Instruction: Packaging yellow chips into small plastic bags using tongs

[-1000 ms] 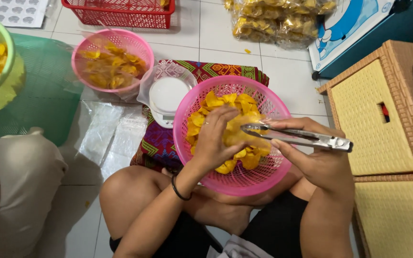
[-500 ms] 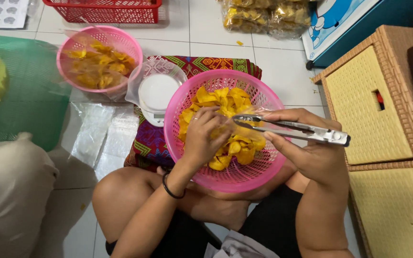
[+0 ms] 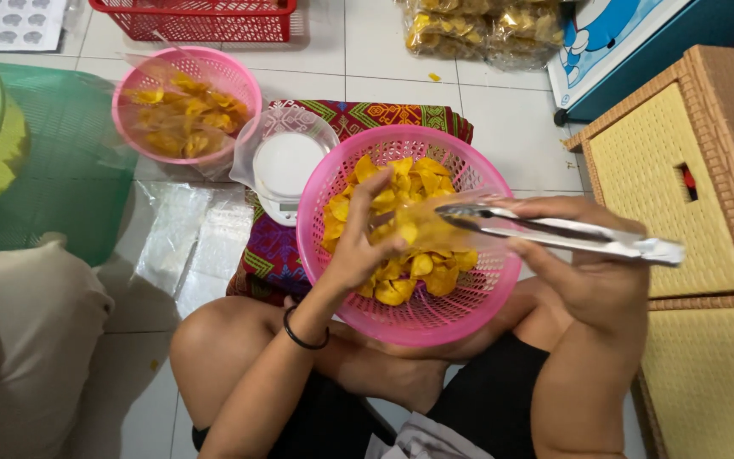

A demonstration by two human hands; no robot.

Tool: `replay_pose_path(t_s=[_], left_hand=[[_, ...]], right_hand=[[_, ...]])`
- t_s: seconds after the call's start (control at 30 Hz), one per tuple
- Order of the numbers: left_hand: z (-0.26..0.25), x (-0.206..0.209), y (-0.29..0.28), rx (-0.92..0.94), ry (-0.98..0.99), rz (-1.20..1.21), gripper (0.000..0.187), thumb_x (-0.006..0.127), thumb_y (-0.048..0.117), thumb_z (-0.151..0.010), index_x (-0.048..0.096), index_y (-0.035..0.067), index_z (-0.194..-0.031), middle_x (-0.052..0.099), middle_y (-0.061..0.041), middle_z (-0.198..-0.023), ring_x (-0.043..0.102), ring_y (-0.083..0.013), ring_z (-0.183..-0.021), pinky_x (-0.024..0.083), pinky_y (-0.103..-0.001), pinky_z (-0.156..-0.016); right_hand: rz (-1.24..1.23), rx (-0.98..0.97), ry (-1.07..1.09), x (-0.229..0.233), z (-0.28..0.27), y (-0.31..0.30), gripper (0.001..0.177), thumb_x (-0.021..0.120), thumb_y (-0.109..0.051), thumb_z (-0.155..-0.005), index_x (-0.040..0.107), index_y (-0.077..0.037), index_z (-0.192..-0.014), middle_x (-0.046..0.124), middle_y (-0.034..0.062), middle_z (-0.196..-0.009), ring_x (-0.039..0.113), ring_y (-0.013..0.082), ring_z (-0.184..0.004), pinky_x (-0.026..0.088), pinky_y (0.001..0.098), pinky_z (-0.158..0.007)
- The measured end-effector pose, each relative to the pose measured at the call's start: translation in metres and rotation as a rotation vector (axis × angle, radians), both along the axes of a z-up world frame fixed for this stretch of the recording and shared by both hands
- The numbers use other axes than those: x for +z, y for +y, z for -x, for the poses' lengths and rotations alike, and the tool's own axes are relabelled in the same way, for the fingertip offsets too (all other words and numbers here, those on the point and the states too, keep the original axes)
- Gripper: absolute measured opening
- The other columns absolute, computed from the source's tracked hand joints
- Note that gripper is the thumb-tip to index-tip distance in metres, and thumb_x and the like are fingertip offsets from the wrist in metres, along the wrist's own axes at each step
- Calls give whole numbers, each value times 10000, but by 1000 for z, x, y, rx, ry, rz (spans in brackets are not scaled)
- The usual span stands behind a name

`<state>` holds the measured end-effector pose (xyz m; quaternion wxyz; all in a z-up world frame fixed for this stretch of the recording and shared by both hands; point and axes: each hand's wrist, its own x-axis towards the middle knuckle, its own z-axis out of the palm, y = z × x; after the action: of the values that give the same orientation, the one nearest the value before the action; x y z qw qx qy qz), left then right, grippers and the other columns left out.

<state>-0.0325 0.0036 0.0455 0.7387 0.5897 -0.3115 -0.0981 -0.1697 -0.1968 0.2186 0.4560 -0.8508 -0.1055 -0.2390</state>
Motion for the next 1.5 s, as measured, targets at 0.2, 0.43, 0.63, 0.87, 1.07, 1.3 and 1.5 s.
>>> replay_pose_path(t_s=[0.2, 0.43, 0.63, 0.87, 1.07, 1.3, 1.5], left_hand=[[-5, 5, -6, 81, 646, 153, 679, 616, 439, -967, 525, 63, -1525, 701, -166, -1356, 671, -279, -1296, 666, -398, -928], [-11, -40, -18, -20, 693, 354, 244, 750, 174, -998, 797, 29, -1189, 799, -35, -1055, 699, -89, -840, 666, -291, -684], [-10, -38, -19, 62, 865, 336, 172, 813, 306, -950, 741, 157, -904, 730, 39, -835, 648, -53, -644, 558, -198, -554], [-10, -39, -17, -111, 871, 362, 294, 787, 328, -922, 706, 121, -1114, 767, -89, -990, 758, -188, -818, 626, -270, -609], [-6, -40, -20, -31, 743, 364, 213, 799, 293, -964, 751, 90, -1005, 766, -13, -845, 701, -101, -693, 581, -230, -600], [5, 24, 6, 255, -112, -45, 849, 837, 458, -855, 455, 89, -1517, 496, -184, -1594, 599, -328, -1390, 604, -461, -1126], [8, -12, -10, 330, -556, -346, 666, 827, 406, -924, 555, 95, -1446, 573, -112, -1530, 546, -337, -1408, 525, -552, -1150]], right_hand=[[-143, -42, -41, -10, 10, -32, 266, 693, 70, -962, 592, 102, -1207, 697, 297, -1220, 760, 477, -1261, 646, 526, -1195], [-170, -47, -67, -19, 14, -44, 282, 683, 33, -969, 578, 97, -1223, 682, 306, -1235, 753, 520, -1278, 658, 565, -1202], [-243, -110, -94, -27, 12, -46, 284, 726, 9, -957, 610, 84, -1205, 694, 251, -1176, 775, 459, -1226, 679, 532, -1203], [-148, -54, -126, -20, 10, -47, 265, 695, 7, -990, 594, 101, -1217, 679, 269, -1214, 759, 506, -1259, 672, 615, -1243], [-182, -55, -196, -21, 11, -37, 275, 694, -8, -1013, 574, 78, -1245, 665, 258, -1227, 760, 513, -1262, 678, 632, -1240], [-44, -103, -53, -10, 4, -21, 264, 752, 86, -964, 648, 109, -1206, 723, 290, -1235, 770, 379, -1190, 623, 400, -1108], [14, 54, 26, 3, -5, 17, 273, 773, 21, -900, 692, 67, -1157, 763, 243, -1203, 782, 340, -1193, 622, 401, -1131]])
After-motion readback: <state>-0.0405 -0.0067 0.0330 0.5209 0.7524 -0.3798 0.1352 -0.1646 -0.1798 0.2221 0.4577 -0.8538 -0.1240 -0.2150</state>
